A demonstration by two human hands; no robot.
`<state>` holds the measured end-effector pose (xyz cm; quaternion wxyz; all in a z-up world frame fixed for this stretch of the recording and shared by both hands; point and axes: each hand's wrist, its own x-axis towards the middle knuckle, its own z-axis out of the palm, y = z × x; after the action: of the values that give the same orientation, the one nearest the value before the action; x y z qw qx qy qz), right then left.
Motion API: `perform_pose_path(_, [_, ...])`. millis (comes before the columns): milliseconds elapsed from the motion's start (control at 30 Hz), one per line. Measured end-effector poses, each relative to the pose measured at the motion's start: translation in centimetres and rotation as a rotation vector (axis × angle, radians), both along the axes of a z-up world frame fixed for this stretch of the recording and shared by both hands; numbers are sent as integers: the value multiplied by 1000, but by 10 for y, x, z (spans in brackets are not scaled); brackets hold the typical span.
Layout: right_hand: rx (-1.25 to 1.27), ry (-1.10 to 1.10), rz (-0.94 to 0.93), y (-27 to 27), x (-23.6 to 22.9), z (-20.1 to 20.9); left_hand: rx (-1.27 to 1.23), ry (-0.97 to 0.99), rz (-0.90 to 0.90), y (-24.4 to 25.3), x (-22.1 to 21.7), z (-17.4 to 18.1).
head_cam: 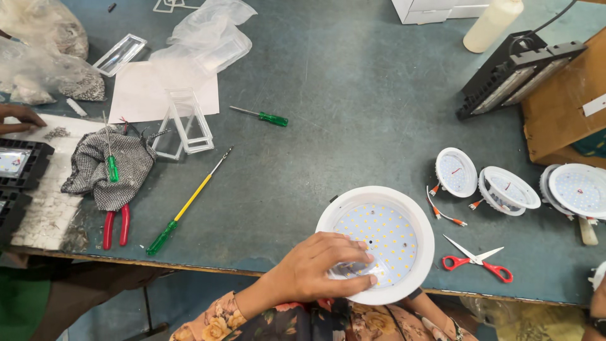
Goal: The person assembles circular LED light fixtures at a workbench. They use red-handled scissors to trim wires and connect components to the back of the light housing. The person handles multiple units, placing finished ones on the table.
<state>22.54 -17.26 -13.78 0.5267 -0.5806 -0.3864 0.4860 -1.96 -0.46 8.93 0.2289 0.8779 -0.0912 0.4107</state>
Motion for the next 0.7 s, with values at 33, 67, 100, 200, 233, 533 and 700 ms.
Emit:
perform_pose_path(33, [-2,16,-9,0,2,-1,15,-5,14,0,0,1])
perform_pose_path(67, [-4,23,-15,-1,4,0,8,-15,12,-1,0,1])
perform_pose_path(100, [-7,33,-16,-1,3,2,0,-23,10,-2,-1,0])
perform_pose_path(200, [-14,42,-21,-3,3,10,-21,-30,6,-4,0,-2])
perform_pose_path(233, [-14,39,-18,-1,3,13,-26,-30,3,-4,1,-2])
perform_pose_path(533, [13,8,-71,-6,16,30,5,-46,10,-9,0,-9])
perform_pose_path(700, [45,-38,-124,-9,19,38,122,-68,62,-9,2,-10])
